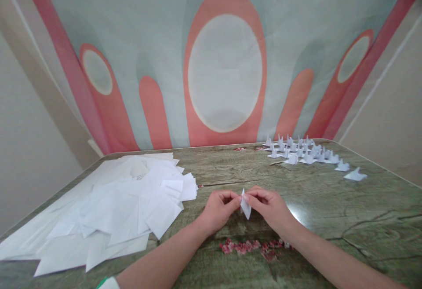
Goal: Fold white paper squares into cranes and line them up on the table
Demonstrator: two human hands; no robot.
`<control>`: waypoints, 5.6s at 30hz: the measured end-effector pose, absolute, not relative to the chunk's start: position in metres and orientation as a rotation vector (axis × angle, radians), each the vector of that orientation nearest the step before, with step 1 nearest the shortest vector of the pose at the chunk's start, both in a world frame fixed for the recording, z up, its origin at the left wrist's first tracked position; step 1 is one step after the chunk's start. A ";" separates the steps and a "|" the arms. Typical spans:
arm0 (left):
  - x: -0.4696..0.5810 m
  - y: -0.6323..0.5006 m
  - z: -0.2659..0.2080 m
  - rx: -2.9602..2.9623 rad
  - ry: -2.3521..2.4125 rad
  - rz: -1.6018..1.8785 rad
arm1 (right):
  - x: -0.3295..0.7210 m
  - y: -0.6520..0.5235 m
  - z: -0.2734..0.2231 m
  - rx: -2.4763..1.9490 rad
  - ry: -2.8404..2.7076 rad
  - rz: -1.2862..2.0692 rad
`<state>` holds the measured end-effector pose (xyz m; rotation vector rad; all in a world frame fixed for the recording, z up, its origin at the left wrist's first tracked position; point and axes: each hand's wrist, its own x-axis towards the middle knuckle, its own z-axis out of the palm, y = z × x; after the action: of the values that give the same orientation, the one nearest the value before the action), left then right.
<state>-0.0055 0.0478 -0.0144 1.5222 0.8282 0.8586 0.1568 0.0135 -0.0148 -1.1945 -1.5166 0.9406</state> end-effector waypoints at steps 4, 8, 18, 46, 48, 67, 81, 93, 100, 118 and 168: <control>-0.006 0.047 -0.012 1.519 0.819 0.852 | 0.154 0.012 -0.015 -1.198 -1.526 0.877; -0.005 0.046 -0.011 1.518 0.785 0.842 | 0.152 0.010 -0.013 -1.187 -1.494 0.860; -0.004 0.041 -0.010 1.696 0.813 0.841 | 0.153 0.010 -0.014 -1.245 -1.448 0.848; -0.001 0.047 -0.012 1.503 0.859 0.905 | 0.150 0.010 -0.015 -1.151 -1.541 0.796; -0.002 0.047 -0.012 1.512 0.863 0.907 | 0.150 0.010 -0.017 -1.160 -1.537 0.789; 0.000 0.048 -0.020 1.539 0.977 1.046 | 0.150 0.010 -0.016 -1.205 -1.541 0.725; 0.001 0.044 -0.016 1.550 1.051 1.030 | 0.147 0.006 -0.017 -1.232 -1.650 0.546; 0.000 0.043 -0.015 1.616 1.051 1.053 | 0.146 0.006 -0.015 -1.210 -1.647 0.556; 0.001 0.041 -0.012 1.672 1.083 1.055 | 0.148 0.007 -0.017 -1.233 -1.633 0.571; 0.000 0.042 -0.013 1.871 1.071 1.149 | 0.156 0.019 -0.022 -1.111 -1.479 0.932; -0.003 0.053 -0.025 1.565 0.952 1.084 | 0.160 0.020 -0.022 -1.103 -1.472 0.878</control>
<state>-0.0030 0.0530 -0.0247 1.5645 0.9523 1.0842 0.1595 0.0198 -0.0224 -1.1027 -1.4719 0.8776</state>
